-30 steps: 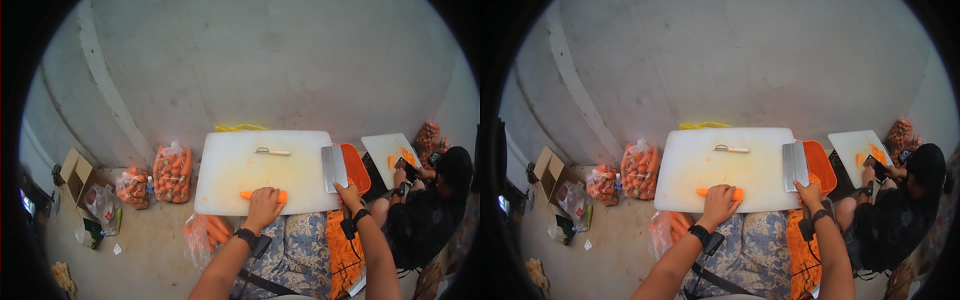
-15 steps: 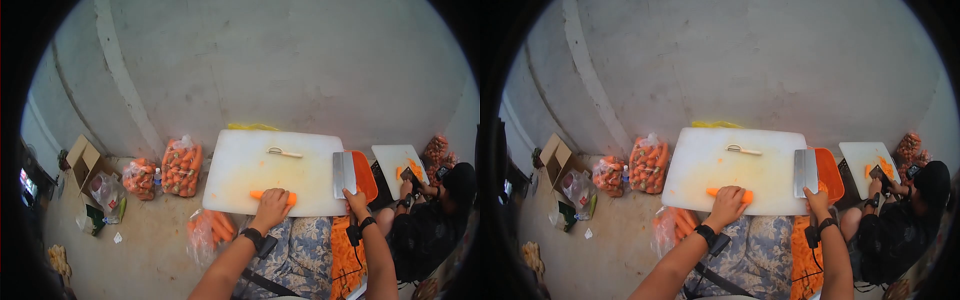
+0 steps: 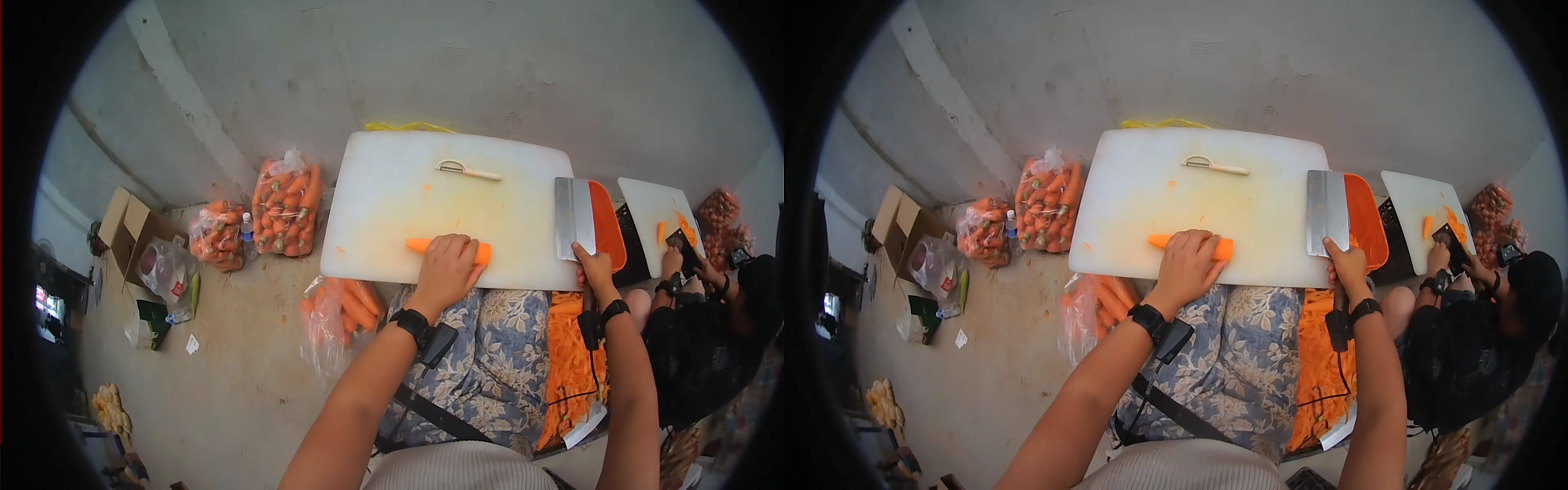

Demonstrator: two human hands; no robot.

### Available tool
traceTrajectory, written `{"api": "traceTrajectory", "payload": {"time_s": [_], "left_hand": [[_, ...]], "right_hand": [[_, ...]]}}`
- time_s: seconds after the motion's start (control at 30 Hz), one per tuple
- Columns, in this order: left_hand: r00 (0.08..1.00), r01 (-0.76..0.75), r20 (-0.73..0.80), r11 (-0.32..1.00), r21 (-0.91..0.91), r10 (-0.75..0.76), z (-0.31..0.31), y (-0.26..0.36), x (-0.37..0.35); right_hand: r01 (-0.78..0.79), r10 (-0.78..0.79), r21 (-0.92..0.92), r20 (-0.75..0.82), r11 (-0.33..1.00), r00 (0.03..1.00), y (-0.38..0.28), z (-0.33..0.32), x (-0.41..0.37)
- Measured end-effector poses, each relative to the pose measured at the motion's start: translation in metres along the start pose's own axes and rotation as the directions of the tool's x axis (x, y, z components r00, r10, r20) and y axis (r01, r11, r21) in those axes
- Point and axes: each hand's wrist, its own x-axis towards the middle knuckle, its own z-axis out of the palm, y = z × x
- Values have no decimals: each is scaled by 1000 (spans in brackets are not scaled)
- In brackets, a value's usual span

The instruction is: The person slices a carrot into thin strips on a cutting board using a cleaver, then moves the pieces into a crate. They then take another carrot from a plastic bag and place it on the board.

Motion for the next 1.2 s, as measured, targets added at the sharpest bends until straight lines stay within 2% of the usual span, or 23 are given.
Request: {"api": "traceTrajectory", "payload": {"time_s": [0.63, 0.7, 0.77, 1.0, 1.1, 1.2], "left_hand": [[1000, 19, 23, 1000, -13, -19, -2, 0, 0], [999, 4, -41, 1000, -26, -5, -2, 0, -2], [999, 3, -40, 1000, -28, -4, -2, 2, -2], [999, -7, -35, 999, -36, 6, -2, 0, -3], [999, 9, -34, 999, -51, -10, -1, 1, -4], [999, 24, -23, 999, -48, -26, -4, 3, -3]], "right_hand": [[-4, 3, -20, -19, 1000, 1000, -1, 0, -5], [-6, 6, -29, -26, 1000, 1000, -2, 0, -7], [44, -45, -19, -26, 999, 999, -3, 2, -10], [28, -31, -64, -47, 998, 998, -9, 0, -11], [-47, 45, -68, -27, 997, 999, -9, 0, -13], [-29, 28, -52, -15, 998, 999, -8, -1, -12]]}}
